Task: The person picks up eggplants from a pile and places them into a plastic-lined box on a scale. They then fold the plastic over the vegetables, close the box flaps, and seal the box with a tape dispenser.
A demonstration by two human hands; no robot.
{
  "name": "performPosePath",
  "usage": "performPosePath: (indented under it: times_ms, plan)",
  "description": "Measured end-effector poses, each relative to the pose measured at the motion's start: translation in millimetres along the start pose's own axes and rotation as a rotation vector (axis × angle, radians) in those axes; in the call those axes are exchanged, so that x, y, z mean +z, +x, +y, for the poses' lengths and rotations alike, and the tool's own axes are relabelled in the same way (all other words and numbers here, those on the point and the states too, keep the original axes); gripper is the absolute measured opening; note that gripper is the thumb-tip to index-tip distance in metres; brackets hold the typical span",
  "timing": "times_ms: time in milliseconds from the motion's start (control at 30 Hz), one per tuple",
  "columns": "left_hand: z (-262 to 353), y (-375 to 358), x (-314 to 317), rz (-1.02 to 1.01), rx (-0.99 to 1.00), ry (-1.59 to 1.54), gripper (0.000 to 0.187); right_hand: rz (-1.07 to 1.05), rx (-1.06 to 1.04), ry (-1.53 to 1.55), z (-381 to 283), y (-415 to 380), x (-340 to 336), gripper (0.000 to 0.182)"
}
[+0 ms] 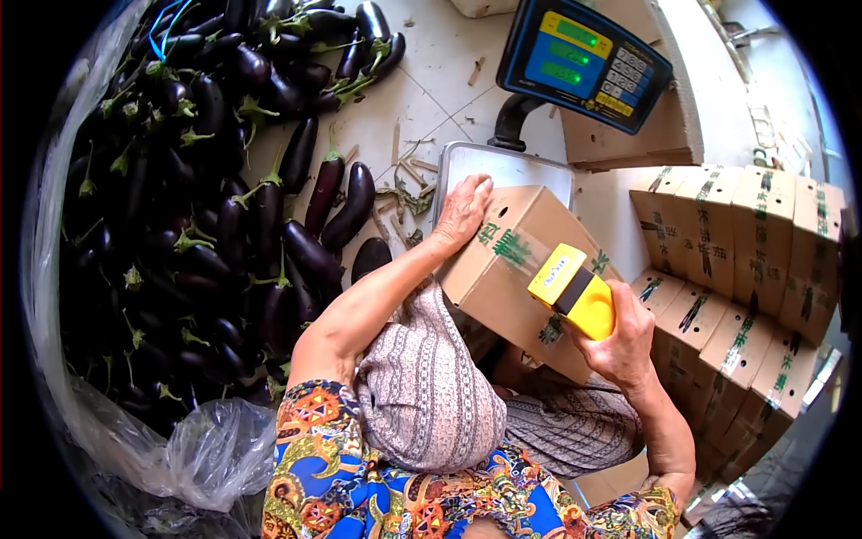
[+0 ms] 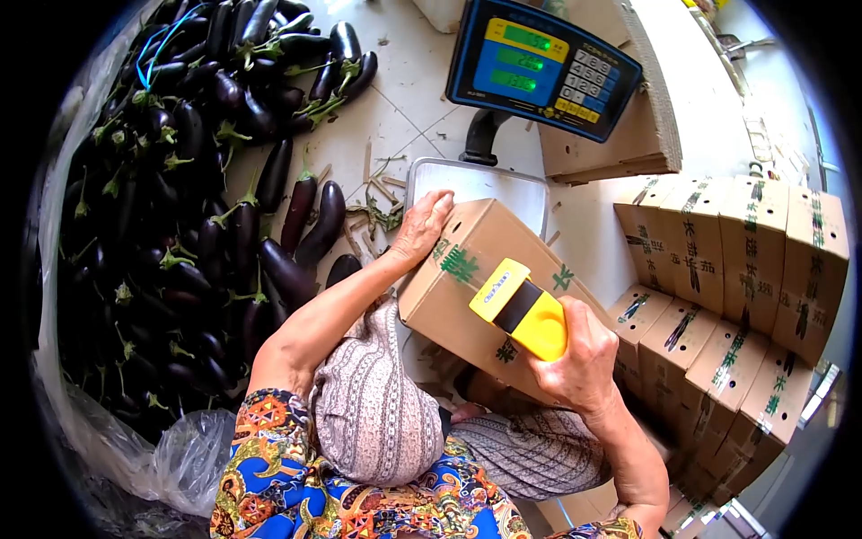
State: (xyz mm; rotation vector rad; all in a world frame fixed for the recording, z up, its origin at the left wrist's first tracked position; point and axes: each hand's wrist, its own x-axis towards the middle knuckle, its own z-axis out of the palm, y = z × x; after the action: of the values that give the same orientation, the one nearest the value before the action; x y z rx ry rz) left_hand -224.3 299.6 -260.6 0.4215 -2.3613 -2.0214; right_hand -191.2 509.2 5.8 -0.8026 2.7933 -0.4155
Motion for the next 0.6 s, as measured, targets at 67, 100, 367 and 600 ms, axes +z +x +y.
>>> performPosePath:
  times_ms: [67,100,367,600]
  plan:
    - [48.5,-1.7,-6.0,-0.106,-0.058,-0.297,0.047,0.007,0.002,0.013,0.3,-1.2,0.9,0.057]
    - [80.9,-5.6,-14.1,-0.116,-0.002,-0.228,0.048,0.051,-0.044,0.013,2.0,-0.2,1.9,0.049]
    - [136.6,-24.6,-4.8,-0.095,0.422,0.464,0.055,0.078,-0.103,0.042,13.8,-4.7,2.5,0.052]
    - [147.9,-22.2,-7.2,-0.138,0.22,0.712,0.056,-0.026,-0.145,-0.037,33.3,-21.1,-19.1,0.048]
